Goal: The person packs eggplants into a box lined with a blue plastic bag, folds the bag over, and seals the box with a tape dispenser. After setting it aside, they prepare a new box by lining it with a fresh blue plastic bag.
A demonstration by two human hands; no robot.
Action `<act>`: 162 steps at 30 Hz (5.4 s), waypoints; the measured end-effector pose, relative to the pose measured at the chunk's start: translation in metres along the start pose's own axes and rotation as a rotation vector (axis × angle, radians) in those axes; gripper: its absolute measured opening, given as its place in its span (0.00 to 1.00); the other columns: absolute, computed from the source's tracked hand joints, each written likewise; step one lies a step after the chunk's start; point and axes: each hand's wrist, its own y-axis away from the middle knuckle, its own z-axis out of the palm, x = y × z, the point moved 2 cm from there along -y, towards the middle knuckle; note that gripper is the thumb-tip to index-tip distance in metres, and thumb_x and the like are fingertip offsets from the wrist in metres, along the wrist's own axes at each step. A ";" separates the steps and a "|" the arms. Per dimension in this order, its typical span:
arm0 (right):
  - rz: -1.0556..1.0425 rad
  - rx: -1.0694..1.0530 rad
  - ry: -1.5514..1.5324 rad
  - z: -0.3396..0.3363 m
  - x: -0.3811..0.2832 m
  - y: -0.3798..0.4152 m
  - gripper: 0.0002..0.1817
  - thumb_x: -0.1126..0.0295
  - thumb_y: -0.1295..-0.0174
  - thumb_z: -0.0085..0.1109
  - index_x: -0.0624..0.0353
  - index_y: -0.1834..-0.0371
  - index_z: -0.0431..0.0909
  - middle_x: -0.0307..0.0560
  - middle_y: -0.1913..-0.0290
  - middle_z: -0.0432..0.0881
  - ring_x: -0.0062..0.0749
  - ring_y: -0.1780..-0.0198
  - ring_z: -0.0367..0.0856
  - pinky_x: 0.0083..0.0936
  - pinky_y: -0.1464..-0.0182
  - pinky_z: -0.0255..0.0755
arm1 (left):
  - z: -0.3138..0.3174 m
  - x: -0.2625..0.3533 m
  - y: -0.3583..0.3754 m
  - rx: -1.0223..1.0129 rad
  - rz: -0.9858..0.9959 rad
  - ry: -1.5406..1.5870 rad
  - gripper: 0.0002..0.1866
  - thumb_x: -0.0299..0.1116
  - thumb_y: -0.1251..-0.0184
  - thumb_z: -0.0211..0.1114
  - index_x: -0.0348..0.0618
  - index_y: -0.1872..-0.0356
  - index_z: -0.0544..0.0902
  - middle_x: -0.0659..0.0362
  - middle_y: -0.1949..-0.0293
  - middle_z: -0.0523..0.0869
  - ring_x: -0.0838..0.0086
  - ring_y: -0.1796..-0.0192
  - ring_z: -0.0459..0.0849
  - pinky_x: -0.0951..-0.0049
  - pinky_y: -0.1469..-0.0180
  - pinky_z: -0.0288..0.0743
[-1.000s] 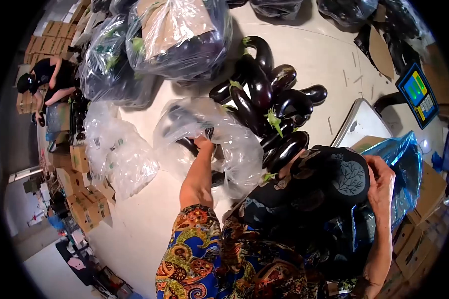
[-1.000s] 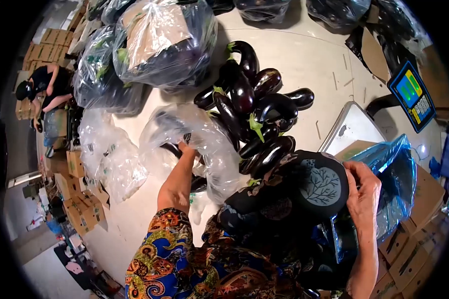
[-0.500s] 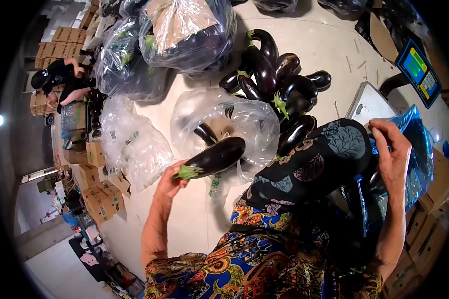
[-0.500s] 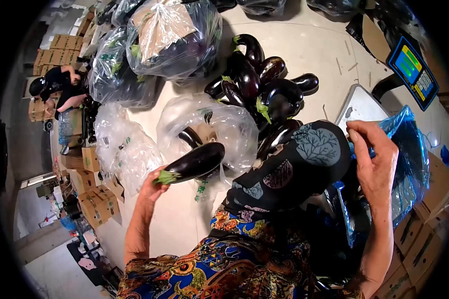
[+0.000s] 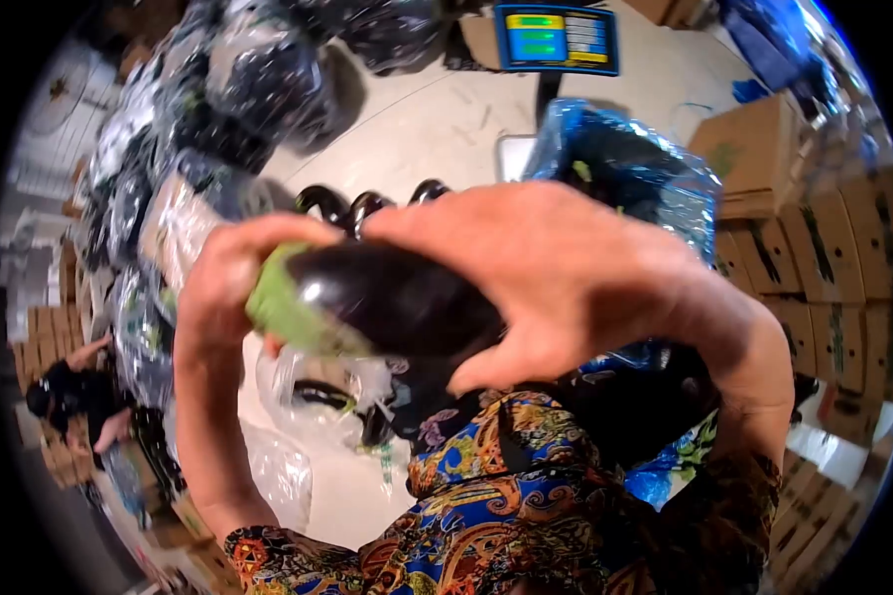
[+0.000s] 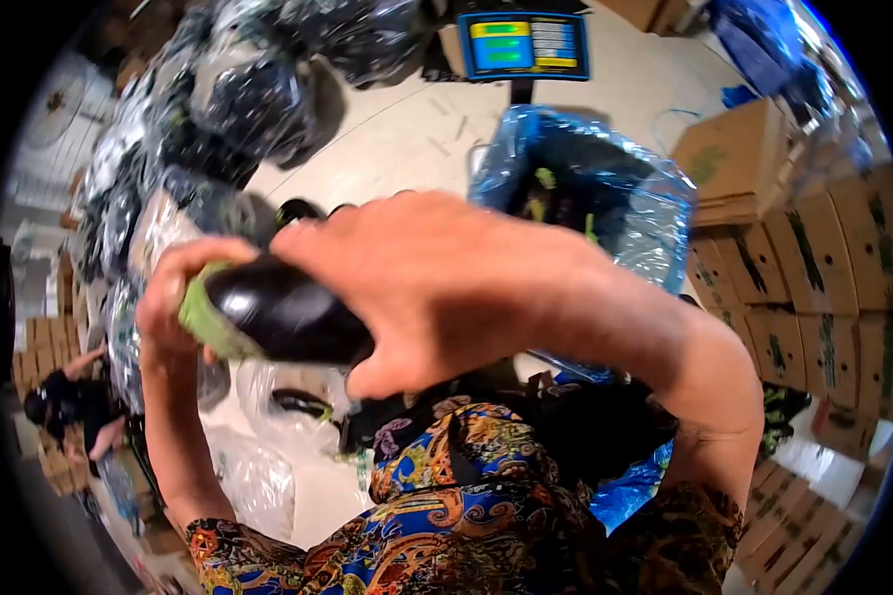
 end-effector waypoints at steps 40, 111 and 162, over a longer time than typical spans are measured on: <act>0.742 0.727 -1.087 0.014 0.115 0.200 0.26 0.54 0.24 0.38 0.66 0.39 0.71 0.47 0.49 0.80 0.29 0.49 0.77 0.28 0.44 0.69 | 0.162 -0.077 -0.197 -0.260 -0.058 0.409 0.49 0.37 0.66 0.74 0.34 0.35 0.64 0.43 0.39 0.75 0.55 0.37 0.75 0.57 0.30 0.64; 0.515 0.902 -0.494 -0.027 0.160 0.251 0.16 0.66 0.28 0.46 0.67 0.46 0.75 0.53 0.54 0.76 0.35 0.54 0.76 0.25 0.50 0.70 | 0.187 -0.205 -0.240 -0.218 0.273 -1.276 0.32 0.34 0.33 0.61 0.34 0.30 0.62 0.38 0.29 0.59 0.45 0.27 0.59 0.55 0.27 0.55; 1.401 0.132 -0.074 0.099 0.181 0.171 0.34 0.52 0.49 0.62 0.79 0.53 0.70 0.74 0.54 0.80 0.65 0.49 0.80 0.46 0.45 0.75 | 0.196 -0.186 -0.271 -0.311 -0.035 -1.232 0.38 0.31 0.43 0.64 0.30 0.32 0.57 0.30 0.43 0.70 0.33 0.48 0.76 0.44 0.45 0.73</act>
